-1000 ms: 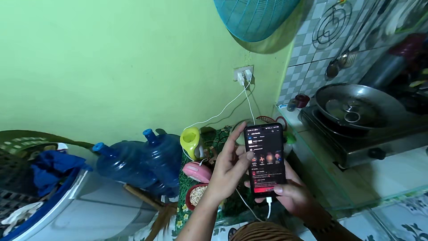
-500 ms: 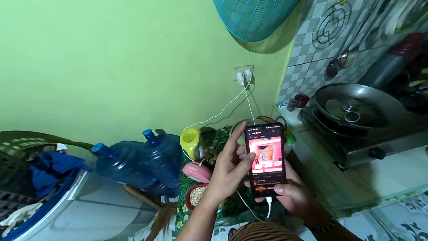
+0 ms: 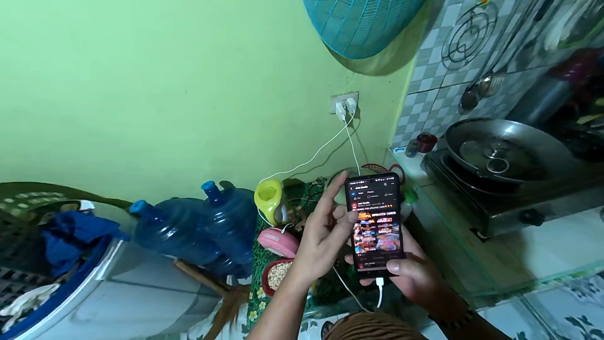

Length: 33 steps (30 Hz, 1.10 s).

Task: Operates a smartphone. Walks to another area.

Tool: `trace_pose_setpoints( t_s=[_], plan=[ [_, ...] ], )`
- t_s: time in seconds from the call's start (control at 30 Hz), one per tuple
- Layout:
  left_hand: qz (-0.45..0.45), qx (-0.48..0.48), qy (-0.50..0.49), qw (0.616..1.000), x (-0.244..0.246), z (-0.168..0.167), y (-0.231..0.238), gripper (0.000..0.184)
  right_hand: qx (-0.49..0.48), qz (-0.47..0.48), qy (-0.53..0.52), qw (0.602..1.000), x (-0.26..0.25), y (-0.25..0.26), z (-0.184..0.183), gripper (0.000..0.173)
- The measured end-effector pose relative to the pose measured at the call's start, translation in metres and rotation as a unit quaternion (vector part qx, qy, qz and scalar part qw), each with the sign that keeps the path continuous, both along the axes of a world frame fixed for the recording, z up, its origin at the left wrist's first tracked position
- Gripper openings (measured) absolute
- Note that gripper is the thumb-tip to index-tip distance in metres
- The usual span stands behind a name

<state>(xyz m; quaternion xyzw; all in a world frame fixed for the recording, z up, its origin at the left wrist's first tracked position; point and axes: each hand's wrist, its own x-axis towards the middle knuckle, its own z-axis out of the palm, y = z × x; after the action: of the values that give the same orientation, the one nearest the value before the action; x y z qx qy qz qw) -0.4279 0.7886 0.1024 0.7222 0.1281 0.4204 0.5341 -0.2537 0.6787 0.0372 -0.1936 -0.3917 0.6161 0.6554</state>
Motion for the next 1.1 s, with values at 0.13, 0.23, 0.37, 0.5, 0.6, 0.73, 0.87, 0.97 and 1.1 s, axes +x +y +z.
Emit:
trace_pose_setpoints(
  t_s=[0.13, 0.23, 0.37, 0.5, 0.6, 0.73, 0.87, 0.97, 1.1],
  plan=[
    [-0.035, -0.01, 0.024, 0.999, -0.002, 0.0014, 0.0001, 0.085, -0.01, -0.032, -0.019, 0.999, -0.0012, -0.002, 0.0026, 0.072],
    [-0.032, -0.008, 0.044, 0.998, -0.0014, 0.0011, -0.001, 0.099, -0.005, -0.034, -0.02, 0.999, -0.0002, -0.002, 0.0027, 0.071],
    [-0.028, -0.006, 0.065, 0.997, -0.0015, 0.0007, -0.0007, 0.109, -0.016, -0.042, -0.019, 0.999, 0.0001, -0.0012, 0.0014, 0.072],
    [-0.051, 0.012, 0.084, 0.995, -0.0028, -0.0004, 0.0007, 0.123, 0.001, -0.034, -0.016, 0.999, 0.0012, 0.0003, -0.0001, 0.071],
    [-0.058, -0.007, 0.036, 0.998, -0.0013, -0.0019, 0.0019, 0.102, -0.006, -0.028, -0.018, 0.999, 0.001, 0.0001, 0.0021, 0.071],
    [-0.04, -0.014, 0.026, 0.999, -0.0003, -0.0028, 0.0017, 0.091, -0.007, -0.023, -0.019, 1.0, 0.0009, 0.0005, 0.0032, 0.073],
    [-0.038, -0.01, 0.035, 0.999, -0.001, -0.0031, 0.0014, 0.098, -0.007, -0.024, -0.016, 1.0, -0.0002, 0.0004, 0.0026, 0.073],
    [-0.041, -0.015, 0.038, 0.998, -0.0022, -0.0033, 0.0013, 0.103, -0.015, -0.031, -0.019, 0.999, -0.0008, 0.0004, 0.0017, 0.073],
    [-0.037, -0.02, 0.054, 0.998, -0.0029, -0.0015, -0.0002, 0.109, -0.013, -0.038, -0.028, 0.999, -0.0015, 0.0007, 0.0009, 0.073]
  ],
)
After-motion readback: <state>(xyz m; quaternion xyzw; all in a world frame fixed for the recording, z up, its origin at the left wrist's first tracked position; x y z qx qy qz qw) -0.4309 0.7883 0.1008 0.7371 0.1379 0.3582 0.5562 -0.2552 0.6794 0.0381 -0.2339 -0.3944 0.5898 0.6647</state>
